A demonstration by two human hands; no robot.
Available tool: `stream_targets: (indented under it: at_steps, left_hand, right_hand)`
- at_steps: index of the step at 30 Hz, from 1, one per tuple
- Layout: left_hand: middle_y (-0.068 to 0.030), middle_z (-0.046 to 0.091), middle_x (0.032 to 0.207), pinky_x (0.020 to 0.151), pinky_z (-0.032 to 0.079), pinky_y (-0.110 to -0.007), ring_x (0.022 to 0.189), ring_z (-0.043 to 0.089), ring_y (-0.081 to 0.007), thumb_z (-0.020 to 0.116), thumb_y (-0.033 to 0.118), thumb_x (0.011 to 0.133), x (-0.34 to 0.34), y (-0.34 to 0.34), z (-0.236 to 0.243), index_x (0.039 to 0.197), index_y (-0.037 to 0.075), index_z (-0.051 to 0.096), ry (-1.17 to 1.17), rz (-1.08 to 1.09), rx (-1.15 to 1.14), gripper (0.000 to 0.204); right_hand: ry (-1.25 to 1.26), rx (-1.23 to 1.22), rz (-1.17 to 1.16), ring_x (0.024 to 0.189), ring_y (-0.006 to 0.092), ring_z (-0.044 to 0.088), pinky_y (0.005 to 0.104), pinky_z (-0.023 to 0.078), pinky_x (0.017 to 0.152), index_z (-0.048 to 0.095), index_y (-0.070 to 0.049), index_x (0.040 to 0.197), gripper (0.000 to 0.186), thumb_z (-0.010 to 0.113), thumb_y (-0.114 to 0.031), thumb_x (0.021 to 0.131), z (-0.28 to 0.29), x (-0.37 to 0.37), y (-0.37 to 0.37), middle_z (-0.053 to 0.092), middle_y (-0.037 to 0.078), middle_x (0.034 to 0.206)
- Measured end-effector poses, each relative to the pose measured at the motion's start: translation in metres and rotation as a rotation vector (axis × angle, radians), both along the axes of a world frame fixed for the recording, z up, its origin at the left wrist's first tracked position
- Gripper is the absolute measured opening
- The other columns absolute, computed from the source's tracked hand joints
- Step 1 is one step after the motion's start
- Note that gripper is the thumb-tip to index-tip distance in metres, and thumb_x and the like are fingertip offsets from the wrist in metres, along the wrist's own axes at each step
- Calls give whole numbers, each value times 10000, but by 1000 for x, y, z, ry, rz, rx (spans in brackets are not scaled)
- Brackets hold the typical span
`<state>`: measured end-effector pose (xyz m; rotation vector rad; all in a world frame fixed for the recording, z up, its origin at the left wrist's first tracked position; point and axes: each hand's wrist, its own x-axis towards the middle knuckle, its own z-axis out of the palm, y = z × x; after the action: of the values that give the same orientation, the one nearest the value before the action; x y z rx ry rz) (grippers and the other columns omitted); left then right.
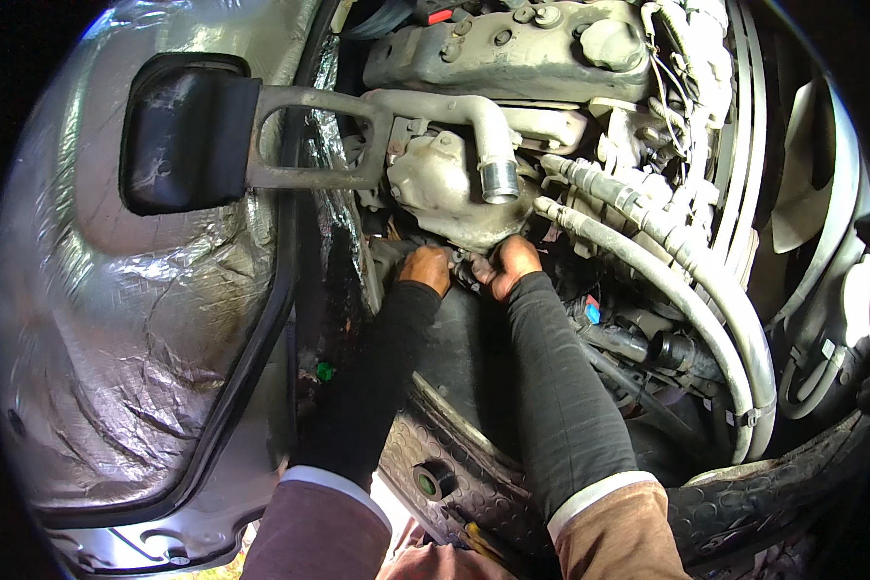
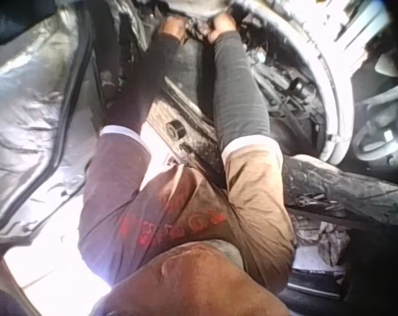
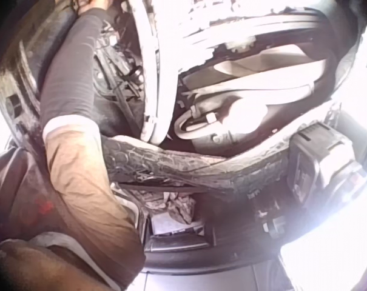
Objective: The person works inside a van's engine bay, using a wrench to tighten bolts on engine components and handling hoses and connectors. The person repeatedly reaches into the engine compartment, adjusts parts, and uses tools to secure connections.
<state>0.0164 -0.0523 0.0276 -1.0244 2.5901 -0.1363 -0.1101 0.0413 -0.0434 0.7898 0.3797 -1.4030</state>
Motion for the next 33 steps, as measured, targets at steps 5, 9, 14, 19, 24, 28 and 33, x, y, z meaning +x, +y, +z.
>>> stream_targets:
  at_steps: [5,9,14,19,24,28,33]
  left_hand:
    - [-262,673,900,770,541,-486,876,671,-434,594,106,860,13,-3,9,857,-3,693,1,62,23,147]
    - [-277,664,876,786,545,-485,880,667,-449,670,153,832,11,19,-1,857,-12,689,57,170,74,167]
    - [-263,678,898,786,553,-483,896,674,-437,672,146,817,-10,37,13,855,-10,694,0,244,92,162]
    - [-229,698,914,780,560,-465,893,691,-400,668,155,809,-8,32,0,850,11,705,-24,183,152,154]
    - [-212,700,933,767,555,-458,898,692,-384,617,158,839,49,-4,-38,878,20,697,276,377,397,164]
    - [-213,696,922,770,547,-469,900,687,-391,594,149,838,-15,36,12,873,30,695,-64,149,28,160]
    - [-227,695,924,804,540,-481,909,679,-415,620,152,803,-11,35,19,871,24,700,-33,198,12,165]
  right_hand:
    - [-4,25,-11,682,302,643,381,560,525,509,17,1141,257,374,-134,982,6,3,0,587,178,933]
    - [36,6,-2,677,297,650,379,560,518,519,30,1115,260,366,-131,981,4,-1,2,593,178,916]
    - [45,13,-12,676,279,647,369,561,530,538,17,1099,261,370,-150,988,0,0,2,609,180,917]
    - [26,4,-11,675,278,643,370,563,541,537,16,1100,258,375,-153,990,-4,0,2,611,179,918]
    - [-4,10,18,688,283,645,371,562,546,533,23,1097,263,373,-156,992,10,6,-2,611,188,930]
    - [27,8,0,710,291,654,376,563,547,531,27,1098,268,376,-164,994,-5,-1,1,606,192,932]
    - [29,12,6,721,290,660,376,563,546,532,26,1102,277,384,-185,1000,4,1,0,611,190,933]
